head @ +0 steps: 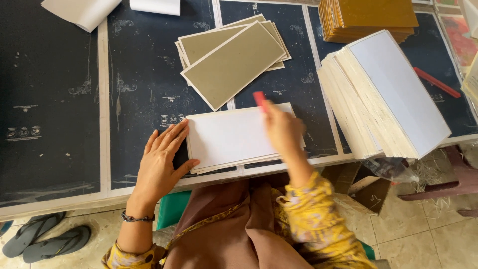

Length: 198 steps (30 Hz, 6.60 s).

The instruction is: Folding and stacking paper cards using a creasing tool on a production table.

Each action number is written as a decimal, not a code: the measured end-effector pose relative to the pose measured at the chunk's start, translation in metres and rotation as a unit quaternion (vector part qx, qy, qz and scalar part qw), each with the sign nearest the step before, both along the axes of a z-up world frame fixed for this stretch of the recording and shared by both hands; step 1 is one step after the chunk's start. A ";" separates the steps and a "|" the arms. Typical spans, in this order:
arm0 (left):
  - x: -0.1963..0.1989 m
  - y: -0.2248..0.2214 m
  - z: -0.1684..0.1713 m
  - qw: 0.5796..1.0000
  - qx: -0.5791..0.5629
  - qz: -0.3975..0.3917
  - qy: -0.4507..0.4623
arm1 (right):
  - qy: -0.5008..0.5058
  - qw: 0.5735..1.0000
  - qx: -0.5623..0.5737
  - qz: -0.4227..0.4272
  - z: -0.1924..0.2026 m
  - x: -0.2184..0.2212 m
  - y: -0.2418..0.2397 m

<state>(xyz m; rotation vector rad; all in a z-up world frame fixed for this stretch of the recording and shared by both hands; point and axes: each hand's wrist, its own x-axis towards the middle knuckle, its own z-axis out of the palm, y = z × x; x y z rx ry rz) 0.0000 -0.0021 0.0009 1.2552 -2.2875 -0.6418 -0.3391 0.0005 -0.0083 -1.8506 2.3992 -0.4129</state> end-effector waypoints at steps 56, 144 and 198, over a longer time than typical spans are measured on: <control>-0.006 -0.026 0.032 0.998 0.066 0.002 -0.014 | -0.037 0.989 -0.105 0.102 -0.009 -0.121 0.016; -0.068 -0.373 0.009 0.953 -0.174 0.193 -0.158 | 0.029 0.971 -0.235 -0.043 -0.022 -0.059 0.070; -0.068 0.062 0.081 0.927 0.069 0.092 0.356 | -0.626 0.756 -0.153 -0.119 0.032 0.051 0.119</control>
